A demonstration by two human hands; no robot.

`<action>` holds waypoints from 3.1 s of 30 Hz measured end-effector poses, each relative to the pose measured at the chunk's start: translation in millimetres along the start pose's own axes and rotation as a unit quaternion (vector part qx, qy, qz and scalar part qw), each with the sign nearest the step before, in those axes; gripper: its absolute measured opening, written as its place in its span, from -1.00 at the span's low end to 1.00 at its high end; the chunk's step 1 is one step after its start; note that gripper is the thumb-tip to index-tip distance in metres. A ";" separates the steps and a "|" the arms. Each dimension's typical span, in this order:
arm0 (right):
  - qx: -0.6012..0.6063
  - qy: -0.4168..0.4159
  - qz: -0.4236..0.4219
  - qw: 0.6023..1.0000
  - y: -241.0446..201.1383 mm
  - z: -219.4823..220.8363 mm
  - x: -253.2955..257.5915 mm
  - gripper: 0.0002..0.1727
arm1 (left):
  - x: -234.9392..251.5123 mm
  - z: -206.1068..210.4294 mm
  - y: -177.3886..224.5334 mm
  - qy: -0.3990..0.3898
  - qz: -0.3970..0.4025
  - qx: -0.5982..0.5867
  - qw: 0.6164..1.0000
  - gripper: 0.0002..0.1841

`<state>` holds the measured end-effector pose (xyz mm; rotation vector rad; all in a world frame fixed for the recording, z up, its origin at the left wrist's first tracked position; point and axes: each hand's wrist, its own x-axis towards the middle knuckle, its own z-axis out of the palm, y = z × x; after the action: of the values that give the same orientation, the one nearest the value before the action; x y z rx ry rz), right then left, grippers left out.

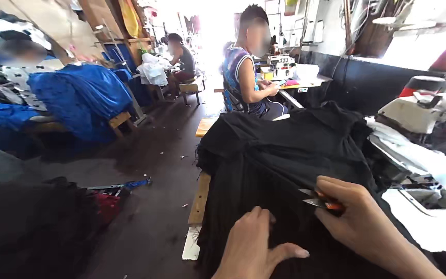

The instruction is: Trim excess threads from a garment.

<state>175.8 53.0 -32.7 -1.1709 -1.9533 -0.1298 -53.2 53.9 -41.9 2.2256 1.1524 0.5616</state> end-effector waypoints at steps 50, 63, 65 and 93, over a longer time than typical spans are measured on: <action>0.326 -0.066 0.252 0.909 -25.1 21.6 -46.6 -0.72 | 14.2 18.7 -34.3 0.075 0.055 -0.125 0.988 -0.81; -0.047 -0.084 0.143 0.985 -43.3 41.0 -54.9 -0.52 | 15.4 19.2 -36.6 0.089 0.031 -0.211 0.973 -0.83; -0.057 -0.065 0.134 0.987 -40.3 44.7 -56.1 -0.50 | 15.5 19.3 -36.9 0.091 0.030 -0.209 0.973 -0.84; 0.019 -0.080 0.155 0.985 -34.6 34.3 -55.4 -0.52 | 14.1 6.2 -41.2 0.034 0.037 -0.187 0.981 -0.78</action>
<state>140.6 11.9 -82.8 -1.4813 -1.8729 0.1680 -66.4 83.3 -72.0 1.9406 0.9114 0.8180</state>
